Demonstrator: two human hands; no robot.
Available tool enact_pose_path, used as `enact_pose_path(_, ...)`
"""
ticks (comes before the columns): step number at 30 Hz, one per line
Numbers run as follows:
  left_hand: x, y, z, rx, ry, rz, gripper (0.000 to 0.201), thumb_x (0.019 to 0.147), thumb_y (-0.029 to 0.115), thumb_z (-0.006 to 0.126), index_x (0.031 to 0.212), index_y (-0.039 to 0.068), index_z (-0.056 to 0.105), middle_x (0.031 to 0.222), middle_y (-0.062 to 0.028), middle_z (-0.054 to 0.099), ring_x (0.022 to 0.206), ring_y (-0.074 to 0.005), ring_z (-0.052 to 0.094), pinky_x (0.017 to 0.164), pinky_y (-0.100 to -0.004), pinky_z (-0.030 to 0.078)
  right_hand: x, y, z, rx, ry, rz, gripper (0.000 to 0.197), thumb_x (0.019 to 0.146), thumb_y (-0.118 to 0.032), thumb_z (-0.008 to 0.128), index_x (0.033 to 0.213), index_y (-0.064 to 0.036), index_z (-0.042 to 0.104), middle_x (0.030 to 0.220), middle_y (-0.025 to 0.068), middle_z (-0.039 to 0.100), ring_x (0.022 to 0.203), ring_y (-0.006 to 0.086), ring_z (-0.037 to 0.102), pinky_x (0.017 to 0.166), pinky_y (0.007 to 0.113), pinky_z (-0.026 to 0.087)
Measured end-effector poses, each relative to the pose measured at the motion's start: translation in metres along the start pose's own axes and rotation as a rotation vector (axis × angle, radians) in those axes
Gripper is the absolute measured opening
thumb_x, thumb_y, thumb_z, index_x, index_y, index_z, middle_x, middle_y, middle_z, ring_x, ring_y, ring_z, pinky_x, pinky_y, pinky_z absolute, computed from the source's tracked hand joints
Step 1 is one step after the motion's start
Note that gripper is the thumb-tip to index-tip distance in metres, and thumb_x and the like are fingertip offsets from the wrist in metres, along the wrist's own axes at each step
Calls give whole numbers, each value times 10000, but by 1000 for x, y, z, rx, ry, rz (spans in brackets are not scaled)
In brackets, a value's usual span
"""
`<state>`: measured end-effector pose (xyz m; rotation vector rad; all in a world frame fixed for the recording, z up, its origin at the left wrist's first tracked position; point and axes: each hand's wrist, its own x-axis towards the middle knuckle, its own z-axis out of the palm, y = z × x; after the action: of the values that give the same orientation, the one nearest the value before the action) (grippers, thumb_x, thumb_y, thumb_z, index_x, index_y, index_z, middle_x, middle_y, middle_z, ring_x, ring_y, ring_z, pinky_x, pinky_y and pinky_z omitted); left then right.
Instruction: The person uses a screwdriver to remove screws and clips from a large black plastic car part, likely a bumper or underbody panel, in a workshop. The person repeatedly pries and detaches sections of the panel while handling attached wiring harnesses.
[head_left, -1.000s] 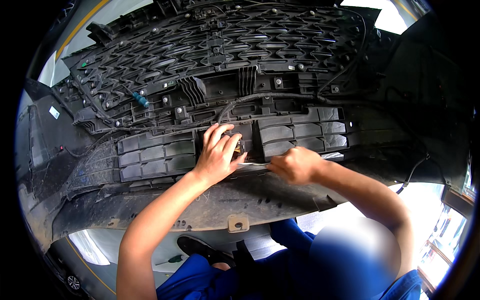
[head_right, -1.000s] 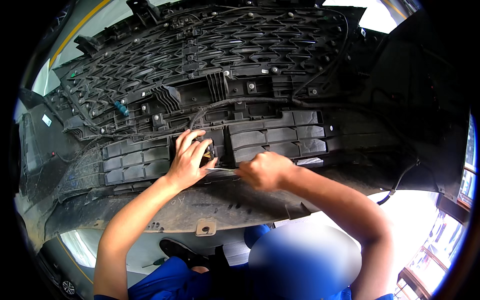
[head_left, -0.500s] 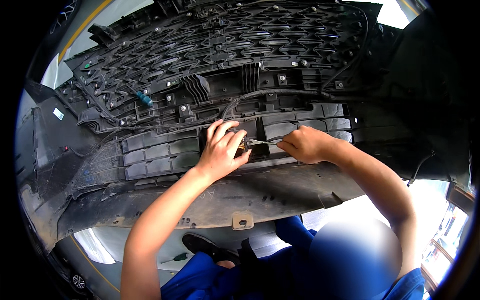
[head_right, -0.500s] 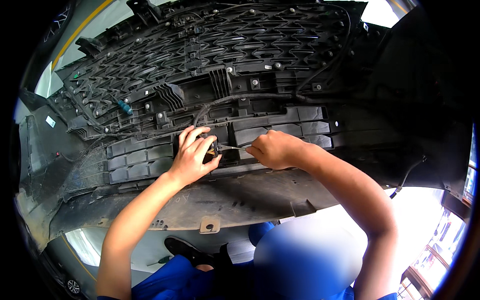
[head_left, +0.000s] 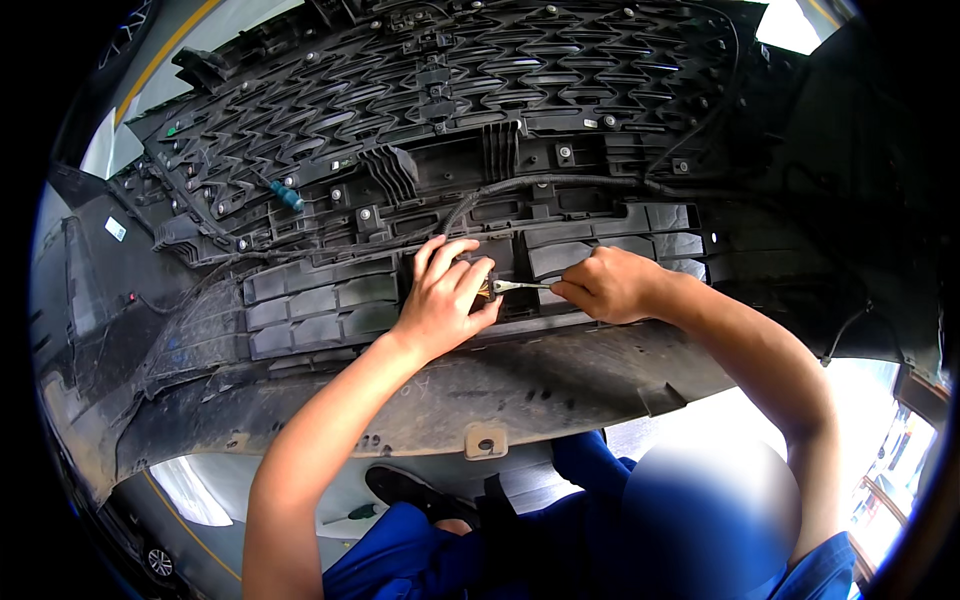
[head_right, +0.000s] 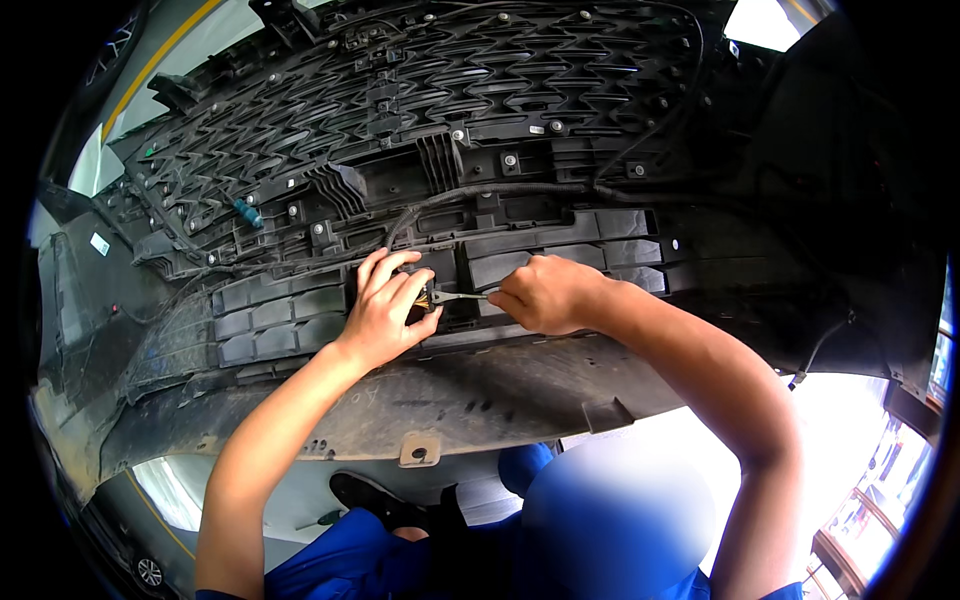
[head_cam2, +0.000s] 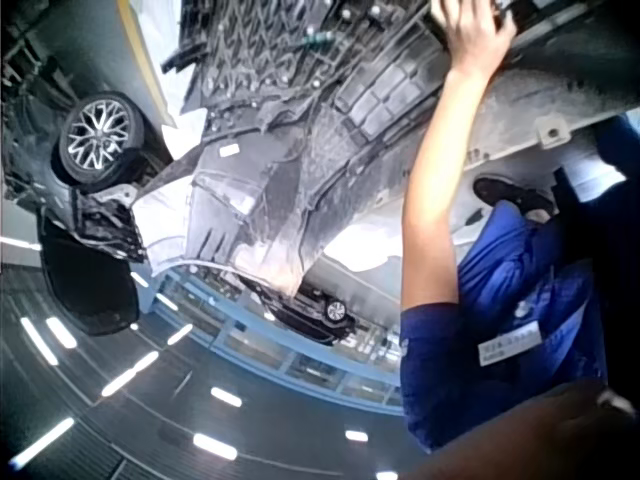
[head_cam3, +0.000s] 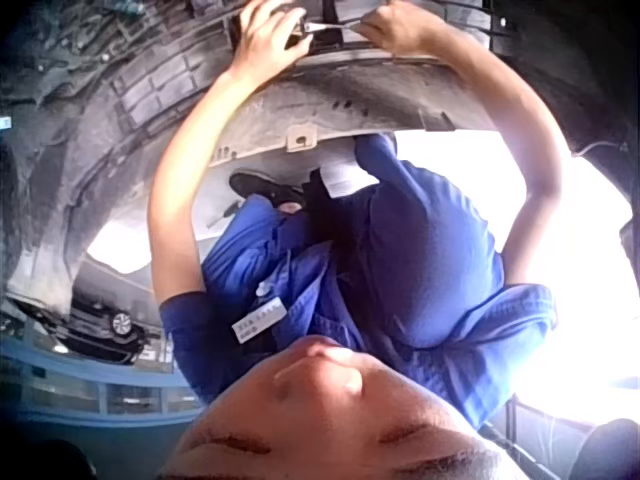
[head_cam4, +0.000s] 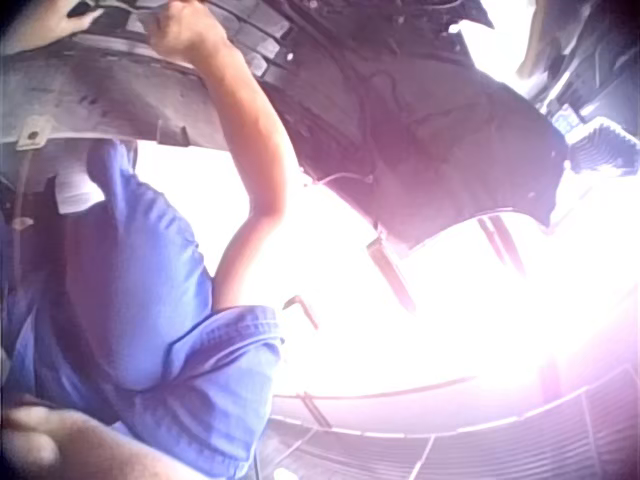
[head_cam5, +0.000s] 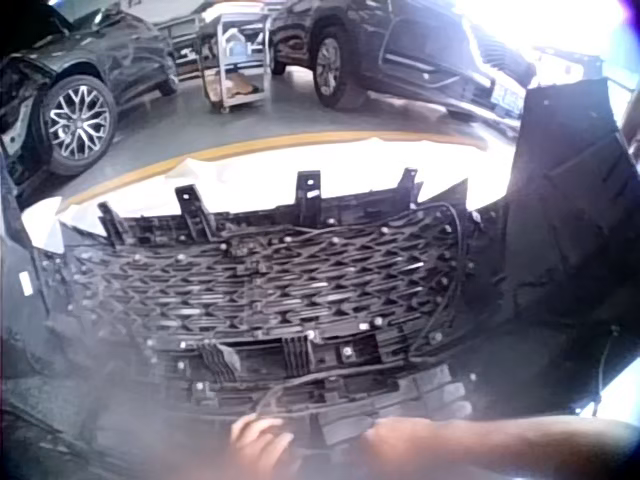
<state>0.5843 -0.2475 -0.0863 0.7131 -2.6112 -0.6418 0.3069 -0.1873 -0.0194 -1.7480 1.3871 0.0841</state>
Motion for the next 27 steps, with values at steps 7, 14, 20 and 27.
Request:
enact_pose_path(7, 3, 0, -3, -32, 29, 10, 445, 828, 284, 808, 1146, 12, 655, 901, -106, 695, 1255, -314, 584, 1149, -591, 339, -2, 2, 0, -40, 13, 4, 407, 1039, -323, 567, 811, -17, 708, 763, 229, 706, 738, 448, 696, 727, 513, 580)
enact_pose_path(14, 13, 28, -9, 231, 0, -173, 373, 885, 295, 747, 834, -73, 706, 1018, -209, 644, 1180, -383, 568, 1131, -580, 375, -17, 25, 8, -83, 350, 118, 393, 1057, -330, 542, 860, -20, 682, 712, 225, 692, 700, 466, 688, 676, 545, 577)
enact_pose_path(20, 13, 36, 1, 184, -10, -250, 345, 910, 222, 711, 757, -86, 694, 1002, -217, 628, 1221, -408, 517, 1061, -561, 398, -15, 8, 34, 26, 488, 229, 398, 1069, -350, 524, 885, -25, 663, 679, 243, 675, 664, 484, 682, 632, 557, 574)
enact_pose_path(27, 5, 20, 14, -24, 36, -218, 288, 907, 144, 722, 745, -57, 595, 991, -210, 596, 1208, -454, 453, 1041, -551, 384, -13, -12, 22, -34, 132, 211, 419, 1059, -346, 519, 943, 6, 716, 717, 244, 702, 746, 477, 717, 729, 533, 600)
